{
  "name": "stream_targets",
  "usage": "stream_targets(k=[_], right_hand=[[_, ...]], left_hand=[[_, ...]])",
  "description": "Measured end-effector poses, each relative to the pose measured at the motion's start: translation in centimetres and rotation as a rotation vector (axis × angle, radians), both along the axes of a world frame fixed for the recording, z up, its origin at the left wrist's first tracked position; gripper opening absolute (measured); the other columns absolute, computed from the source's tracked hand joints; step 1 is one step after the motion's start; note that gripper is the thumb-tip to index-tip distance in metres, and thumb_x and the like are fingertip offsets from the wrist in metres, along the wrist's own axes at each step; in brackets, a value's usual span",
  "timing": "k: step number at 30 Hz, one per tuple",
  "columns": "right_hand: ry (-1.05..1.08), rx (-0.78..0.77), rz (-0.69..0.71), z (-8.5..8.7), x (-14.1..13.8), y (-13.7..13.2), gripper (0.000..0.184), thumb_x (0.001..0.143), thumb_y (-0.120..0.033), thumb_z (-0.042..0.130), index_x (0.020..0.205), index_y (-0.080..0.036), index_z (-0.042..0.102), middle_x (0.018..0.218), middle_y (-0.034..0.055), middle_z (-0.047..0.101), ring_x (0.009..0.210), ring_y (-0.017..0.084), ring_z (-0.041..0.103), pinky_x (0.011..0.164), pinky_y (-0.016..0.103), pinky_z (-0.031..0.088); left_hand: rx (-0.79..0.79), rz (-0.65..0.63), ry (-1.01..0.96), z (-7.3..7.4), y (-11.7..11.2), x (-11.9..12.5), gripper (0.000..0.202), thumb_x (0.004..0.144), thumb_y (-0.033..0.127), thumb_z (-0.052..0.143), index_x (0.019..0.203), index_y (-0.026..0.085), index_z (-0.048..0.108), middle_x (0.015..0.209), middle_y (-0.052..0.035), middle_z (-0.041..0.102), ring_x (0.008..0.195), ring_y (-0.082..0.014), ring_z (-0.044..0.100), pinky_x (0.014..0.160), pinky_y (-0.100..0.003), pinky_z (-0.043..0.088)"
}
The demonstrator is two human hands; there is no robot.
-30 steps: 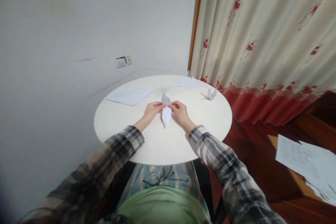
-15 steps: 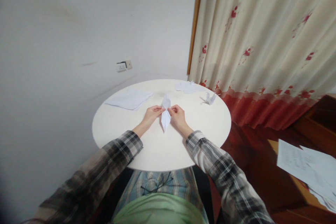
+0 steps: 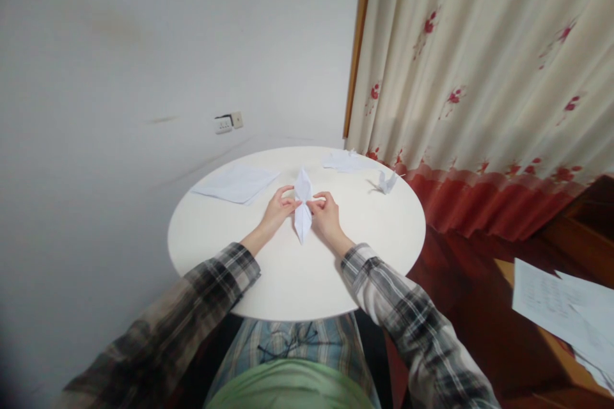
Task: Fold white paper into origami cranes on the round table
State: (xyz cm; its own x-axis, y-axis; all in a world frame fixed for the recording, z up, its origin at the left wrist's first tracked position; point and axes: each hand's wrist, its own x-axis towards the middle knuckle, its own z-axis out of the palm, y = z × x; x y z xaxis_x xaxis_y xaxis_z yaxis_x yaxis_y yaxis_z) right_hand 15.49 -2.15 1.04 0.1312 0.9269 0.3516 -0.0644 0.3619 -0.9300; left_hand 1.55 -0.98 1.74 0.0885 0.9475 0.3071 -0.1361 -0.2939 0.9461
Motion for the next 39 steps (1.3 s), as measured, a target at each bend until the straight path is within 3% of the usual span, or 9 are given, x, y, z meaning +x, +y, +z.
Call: stream_targets(k=[3, 10, 16, 22, 26, 29, 32, 36, 39], right_hand=[[0.026, -0.05, 0.026, 0.2, -0.1, 0.1, 0.037, 0.059, -0.033, 0.067, 0.09, -0.017, 0.053, 0.05, -0.0068, 0.056, 0.048, 0.011, 0.051, 0.051, 0.023, 0.039], [0.076, -0.115, 0.122, 0.2, 0.3, 0.2, 0.024, 0.055, -0.031, 0.07, 0.07, -0.016, 0.059, 0.062, -0.0022, 0.059, 0.056, 0.01, 0.052, 0.056, 0.024, 0.038], [0.142, -0.161, 0.192, 0.3, 0.8, -0.3, 0.02, 0.052, -0.025, 0.072, 0.062, -0.015, 0.059, 0.059, -0.0022, 0.058, 0.055, 0.009, 0.049, 0.057, 0.024, 0.037], [0.232, -0.177, 0.336, 0.5, 0.8, -0.3, 0.017, 0.053, -0.02, 0.071, 0.058, -0.016, 0.055, 0.051, -0.0062, 0.051, 0.05, 0.007, 0.044, 0.052, 0.02, 0.034], [0.295, -0.202, 0.547, 1.0, 0.8, -0.5, 0.018, 0.062, -0.025, 0.067, 0.078, -0.016, 0.062, 0.066, -0.0027, 0.06, 0.054, 0.008, 0.049, 0.051, 0.02, 0.037], [0.289, -0.242, 0.691, 1.2, 0.9, -0.7, 0.032, 0.068, -0.029, 0.065, 0.097, -0.016, 0.062, 0.09, 0.0044, 0.066, 0.076, 0.015, 0.059, 0.069, 0.026, 0.046], [0.248, -0.28, 0.789, 0.9, 1.0, -0.4, 0.032, 0.068, -0.028, 0.065, 0.097, -0.015, 0.063, 0.098, 0.0079, 0.066, 0.084, 0.017, 0.06, 0.077, 0.03, 0.047], [0.185, -0.286, 0.824, 0.4, 1.2, 0.2, 0.032, 0.067, -0.031, 0.067, 0.093, -0.014, 0.065, 0.087, 0.0069, 0.067, 0.069, 0.014, 0.059, 0.063, 0.025, 0.048], [0.13, -0.323, 0.801, 0.1, 1.2, 0.3, 0.037, 0.065, -0.033, 0.069, 0.095, -0.012, 0.065, 0.064, 0.0014, 0.064, 0.046, 0.008, 0.047, 0.044, 0.02, 0.041]], left_hand=[[-0.034, -0.013, 0.005, 0.2, -0.1, 0.0, 0.056, 0.059, 0.036, 0.073, 0.105, 0.013, 0.051, 0.061, 0.0034, 0.059, 0.062, -0.013, 0.059, 0.064, -0.025, 0.046], [-0.102, -0.129, 0.084, 0.0, 0.0, -0.1, 0.037, 0.055, 0.037, 0.075, 0.078, 0.012, 0.059, 0.065, -0.0005, 0.06, 0.06, -0.0116, 0.056, 0.059, -0.023, 0.043], [-0.176, -0.279, 0.133, 0.5, -0.9, 0.0, 0.038, 0.059, 0.038, 0.073, 0.082, 0.01, 0.062, 0.073, -0.0037, 0.064, 0.064, -0.0127, 0.057, 0.064, -0.025, 0.045], [-0.223, -0.34, 0.163, 0.5, -1.0, 0.0, 0.041, 0.06, 0.045, 0.073, 0.076, 0.008, 0.065, 0.064, -0.004, 0.063, 0.055, -0.0111, 0.054, 0.056, -0.023, 0.042], [-0.269, -0.457, 0.186, 0.3, -1.0, -0.2, 0.041, 0.059, 0.045, 0.074, 0.077, 0.009, 0.066, 0.07, -0.0077, 0.068, 0.062, -0.0151, 0.06, 0.065, -0.027, 0.046], [-0.293, -0.532, 0.198, 0.4, -1.3, -0.2, 0.04, 0.058, 0.043, 0.075, 0.079, 0.01, 0.067, 0.073, -0.01, 0.069, 0.067, -0.0188, 0.064, 0.068, -0.03, 0.048], [-0.31, -0.566, 0.223, 0.7, -1.6, -0.3, 0.038, 0.058, 0.041, 0.076, 0.078, 0.011, 0.067, 0.074, -0.0103, 0.07, 0.067, -0.0198, 0.065, 0.068, -0.03, 0.049], [-0.326, -0.596, 0.237, 0.9, -1.7, -0.3, 0.036, 0.059, 0.04, 0.075, 0.079, 0.01, 0.067, 0.075, -0.0107, 0.07, 0.068, -0.02, 0.066, 0.068, -0.03, 0.05], [-0.327, -0.593, 0.168, 0.7, -1.7, -0.3, 0.045, 0.06, 0.036, 0.077, 0.096, 0.012, 0.063, 0.078, -0.0103, 0.071, 0.068, -0.0198, 0.067, 0.071, -0.032, 0.051]])
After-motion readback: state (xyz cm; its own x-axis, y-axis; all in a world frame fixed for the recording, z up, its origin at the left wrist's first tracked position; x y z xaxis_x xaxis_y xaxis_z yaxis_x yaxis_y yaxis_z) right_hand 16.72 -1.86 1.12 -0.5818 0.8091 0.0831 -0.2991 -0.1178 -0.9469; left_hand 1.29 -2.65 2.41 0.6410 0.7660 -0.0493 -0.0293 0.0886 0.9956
